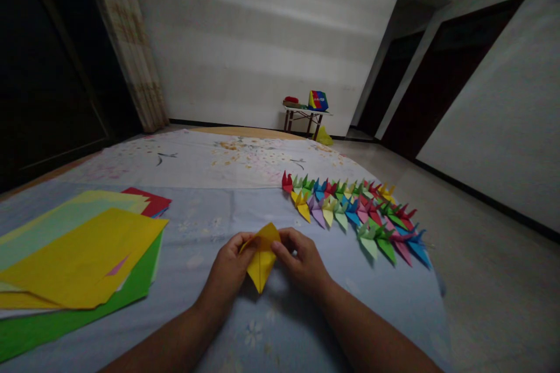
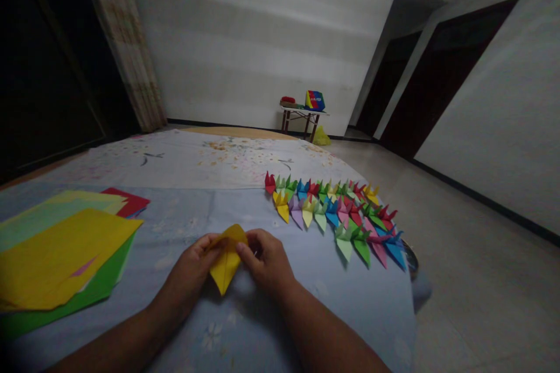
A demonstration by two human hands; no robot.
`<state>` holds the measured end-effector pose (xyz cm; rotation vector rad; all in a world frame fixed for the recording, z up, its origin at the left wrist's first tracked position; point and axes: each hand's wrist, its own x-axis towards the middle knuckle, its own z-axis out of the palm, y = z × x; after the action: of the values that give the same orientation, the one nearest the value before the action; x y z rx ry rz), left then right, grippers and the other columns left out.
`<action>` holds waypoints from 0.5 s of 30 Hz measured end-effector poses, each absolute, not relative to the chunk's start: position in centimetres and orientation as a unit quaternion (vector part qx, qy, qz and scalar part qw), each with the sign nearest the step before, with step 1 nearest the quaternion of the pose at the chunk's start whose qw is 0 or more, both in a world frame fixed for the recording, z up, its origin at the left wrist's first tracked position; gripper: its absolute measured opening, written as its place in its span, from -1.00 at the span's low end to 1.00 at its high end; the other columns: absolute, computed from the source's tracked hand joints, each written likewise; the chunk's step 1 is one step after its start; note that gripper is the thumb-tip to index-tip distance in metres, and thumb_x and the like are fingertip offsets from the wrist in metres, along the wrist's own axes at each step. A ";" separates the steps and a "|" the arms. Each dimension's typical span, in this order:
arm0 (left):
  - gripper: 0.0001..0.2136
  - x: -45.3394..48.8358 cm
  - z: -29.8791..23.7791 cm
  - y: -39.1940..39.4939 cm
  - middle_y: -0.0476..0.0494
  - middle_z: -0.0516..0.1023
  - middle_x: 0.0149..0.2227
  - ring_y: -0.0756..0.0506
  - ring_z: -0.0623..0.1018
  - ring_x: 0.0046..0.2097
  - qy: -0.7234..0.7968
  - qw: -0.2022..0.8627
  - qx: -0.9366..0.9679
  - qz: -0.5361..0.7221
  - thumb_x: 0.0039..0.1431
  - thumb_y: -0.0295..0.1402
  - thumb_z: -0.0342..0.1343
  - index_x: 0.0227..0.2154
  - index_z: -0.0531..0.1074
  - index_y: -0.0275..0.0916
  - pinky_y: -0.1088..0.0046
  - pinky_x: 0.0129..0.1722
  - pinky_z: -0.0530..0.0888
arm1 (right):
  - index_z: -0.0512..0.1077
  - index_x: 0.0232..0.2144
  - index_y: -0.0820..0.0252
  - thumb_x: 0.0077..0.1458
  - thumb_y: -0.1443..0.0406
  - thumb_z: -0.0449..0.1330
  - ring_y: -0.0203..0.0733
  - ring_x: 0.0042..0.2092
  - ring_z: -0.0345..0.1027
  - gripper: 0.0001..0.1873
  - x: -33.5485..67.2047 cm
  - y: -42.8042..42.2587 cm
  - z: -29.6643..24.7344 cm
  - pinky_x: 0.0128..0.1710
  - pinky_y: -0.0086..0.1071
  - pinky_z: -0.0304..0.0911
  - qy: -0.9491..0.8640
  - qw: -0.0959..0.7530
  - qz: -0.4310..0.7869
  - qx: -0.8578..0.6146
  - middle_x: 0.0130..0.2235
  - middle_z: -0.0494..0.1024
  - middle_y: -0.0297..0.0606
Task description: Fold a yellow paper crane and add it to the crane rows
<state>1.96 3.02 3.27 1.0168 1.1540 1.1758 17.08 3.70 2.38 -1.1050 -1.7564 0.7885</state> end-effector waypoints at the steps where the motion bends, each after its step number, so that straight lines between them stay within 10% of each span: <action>1: -0.66 1.9 3.1 3.2 -0.07 0.52 -0.45 -0.08 0.49 -0.45 0.487 0.571 0.428 0.504 -0.15 -0.15 0.19 -0.34 0.39 -0.29 0.46 -0.45 0.38 | 0.40 -0.29 0.23 0.13 0.17 0.01 -0.34 -0.44 0.26 -0.72 17.2 3.7 2.4 -0.42 -0.48 0.19 -0.704 0.453 0.336 -0.432 -0.44 0.42 -0.32; 15: -0.67 1.6 2.2 3.5 -0.06 0.51 -0.47 -0.09 0.51 -0.40 0.440 0.630 0.411 0.490 -0.04 -0.18 0.16 -0.26 0.38 -0.31 0.45 -0.38 0.37 | 0.42 -0.33 0.24 -0.09 0.12 0.23 -0.36 -0.42 0.33 -0.67 17.1 4.5 1.5 -0.40 -0.48 0.24 -0.576 0.472 0.559 -0.366 -0.41 0.48 -0.33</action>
<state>1.59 3.47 2.22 0.9408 1.0081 1.1220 17.05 4.47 1.52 -0.8960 -1.4098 1.3678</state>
